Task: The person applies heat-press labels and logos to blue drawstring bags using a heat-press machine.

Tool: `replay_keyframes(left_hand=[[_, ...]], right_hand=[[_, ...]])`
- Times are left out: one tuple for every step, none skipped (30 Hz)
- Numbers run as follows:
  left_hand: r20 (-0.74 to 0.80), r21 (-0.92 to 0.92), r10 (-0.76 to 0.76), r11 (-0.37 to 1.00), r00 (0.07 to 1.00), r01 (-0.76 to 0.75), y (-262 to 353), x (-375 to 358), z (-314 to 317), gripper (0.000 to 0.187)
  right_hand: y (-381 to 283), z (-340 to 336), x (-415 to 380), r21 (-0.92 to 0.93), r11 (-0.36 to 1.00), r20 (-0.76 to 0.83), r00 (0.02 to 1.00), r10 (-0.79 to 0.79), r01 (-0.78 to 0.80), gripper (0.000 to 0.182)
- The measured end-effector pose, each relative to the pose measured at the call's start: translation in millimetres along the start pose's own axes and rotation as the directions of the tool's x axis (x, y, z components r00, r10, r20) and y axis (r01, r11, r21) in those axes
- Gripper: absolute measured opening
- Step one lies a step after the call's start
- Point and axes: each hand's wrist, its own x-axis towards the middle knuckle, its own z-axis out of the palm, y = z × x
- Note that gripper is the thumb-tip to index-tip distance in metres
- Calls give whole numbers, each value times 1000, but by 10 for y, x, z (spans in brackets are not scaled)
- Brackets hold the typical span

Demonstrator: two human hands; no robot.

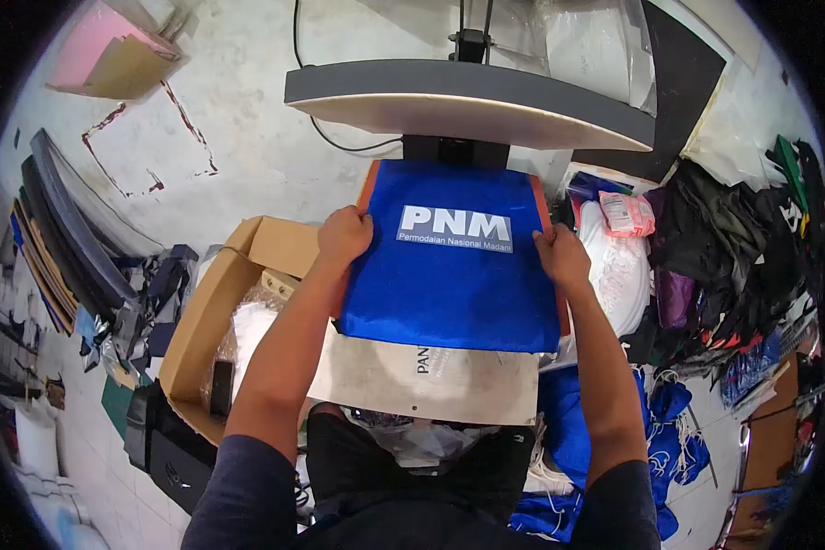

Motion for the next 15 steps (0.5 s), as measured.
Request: replay_keyframes(left_hand=[[89,-2,-34,999,995,34,34,56,-21,32],[182,1,-67,998,981,68,55,111,-37,34],[183,3,-70,998,981,70,18,193,-3,34],[222,-10,-109,993,969,113,-60,293,73,36],[262,-21,-147,987,954,158,-51,323,54,38],[262,-21,-151,987,953,162,-51,349,31,38],[314,-96,-170,973,934,209,-48,382,9,38],[368,-167,-182,952,912,257,-40,394,-7,38],[369,-167,-182,952,911,258,-41,411,-5,38],[404,-256,-185,917,896,305,-40,420,-14,40],[442,-339,-184,872,878,353,-65,415,-2,42],[442,-339,-186,871,877,356,-141,417,77,42],[353,-335,-200,885,914,323,-205,417,163,47],[262,-328,-209,899,942,290,-244,417,221,54],[265,-329,-207,898,942,291,-193,371,177,54]], right_hand=[[39,-39,101,-31,983,180,967,181,-179,35],[150,10,179,-30,983,182,966,182,-180,35],[295,135,253,45,992,132,985,112,-118,29],[355,213,304,116,992,76,996,42,-51,25],[313,186,328,116,992,80,996,41,-50,25],[284,142,356,222,958,168,975,145,-181,26],[255,112,366,312,897,263,935,236,-314,29],[295,158,374,311,896,265,935,238,-316,29],[328,204,390,321,900,215,948,233,-294,32],[355,255,409,330,904,166,960,226,-270,35],[436,349,434,330,904,169,959,226,-271,35],[507,428,461,347,908,145,970,196,-236,39],[581,489,497,364,910,117,979,167,-198,42],[550,459,486,363,910,115,979,168,-199,42],[489,407,451,302,934,100,981,169,-191,43]])
